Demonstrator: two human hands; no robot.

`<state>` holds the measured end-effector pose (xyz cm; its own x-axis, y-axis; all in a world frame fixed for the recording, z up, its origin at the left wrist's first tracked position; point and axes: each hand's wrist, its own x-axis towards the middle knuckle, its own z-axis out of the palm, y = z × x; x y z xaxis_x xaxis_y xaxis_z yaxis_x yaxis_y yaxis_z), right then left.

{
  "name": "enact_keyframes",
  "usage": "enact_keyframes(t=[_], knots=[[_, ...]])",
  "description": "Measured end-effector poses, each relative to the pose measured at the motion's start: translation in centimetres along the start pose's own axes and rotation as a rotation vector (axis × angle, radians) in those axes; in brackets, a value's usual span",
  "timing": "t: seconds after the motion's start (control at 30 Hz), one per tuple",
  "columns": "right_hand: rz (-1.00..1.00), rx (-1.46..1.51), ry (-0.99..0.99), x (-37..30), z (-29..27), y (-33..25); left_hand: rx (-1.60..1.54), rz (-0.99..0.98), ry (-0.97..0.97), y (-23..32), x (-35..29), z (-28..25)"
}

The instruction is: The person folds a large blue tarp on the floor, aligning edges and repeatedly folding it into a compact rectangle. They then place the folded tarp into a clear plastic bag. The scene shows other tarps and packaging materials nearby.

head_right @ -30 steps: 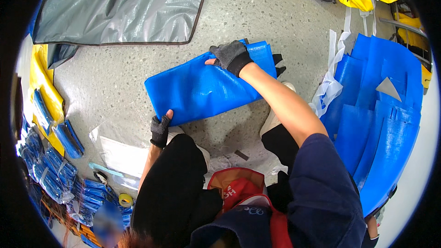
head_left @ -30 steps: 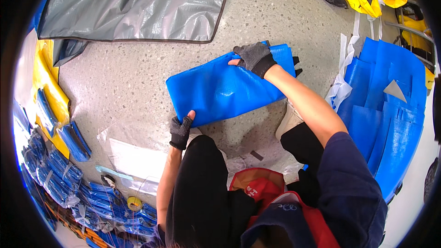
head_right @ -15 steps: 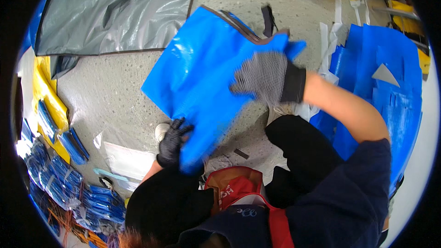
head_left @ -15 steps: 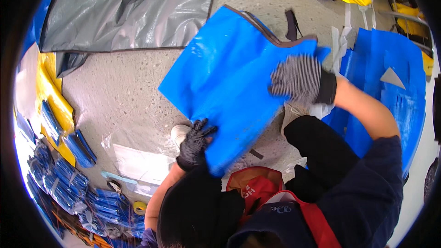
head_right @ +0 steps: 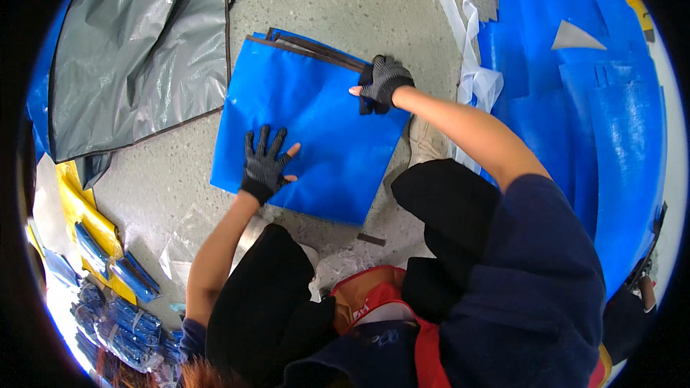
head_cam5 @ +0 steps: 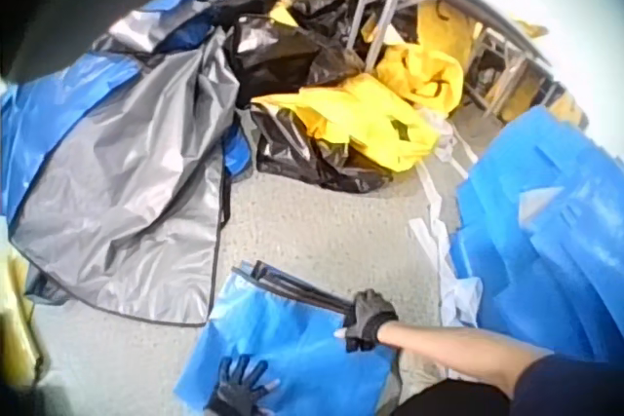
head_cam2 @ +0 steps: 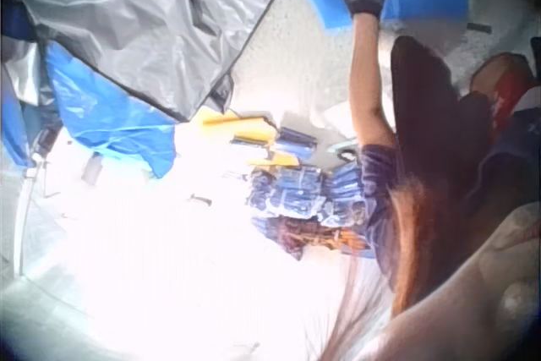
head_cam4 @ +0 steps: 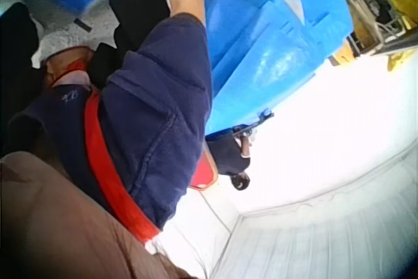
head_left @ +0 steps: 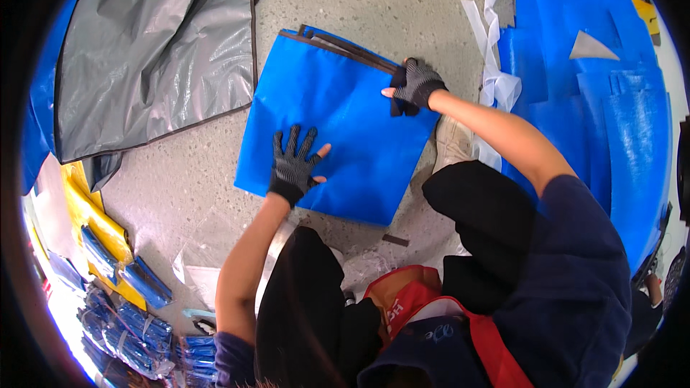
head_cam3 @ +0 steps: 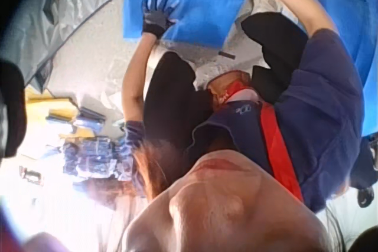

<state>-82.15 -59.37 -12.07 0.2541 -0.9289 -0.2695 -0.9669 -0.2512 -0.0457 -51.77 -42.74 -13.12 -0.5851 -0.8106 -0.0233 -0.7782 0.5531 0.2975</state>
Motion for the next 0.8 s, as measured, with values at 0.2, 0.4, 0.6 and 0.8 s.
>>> enact_keyframes(t=[0.2, 0.4, 0.6, 0.8], knots=[[0.045, 0.392, -0.648, 4.8, -0.6, 0.0, 0.055, 0.087, -0.214, -2.9, 2.6, 1.1], [-0.298, 0.311, -0.35, -0.1, -2.4, -1.8, -0.072, 0.321, -0.17, -9.6, 9.3, 0.4], [-0.501, 0.04, -0.112, -8.0, 0.9, -6.6, -0.062, 0.072, -0.34, -13.4, 8.0, -2.4], [-0.321, 0.017, -0.404, -7.7, 6.3, -8.5, 0.131, -0.225, 0.143, -13.0, 4.2, -3.4]])
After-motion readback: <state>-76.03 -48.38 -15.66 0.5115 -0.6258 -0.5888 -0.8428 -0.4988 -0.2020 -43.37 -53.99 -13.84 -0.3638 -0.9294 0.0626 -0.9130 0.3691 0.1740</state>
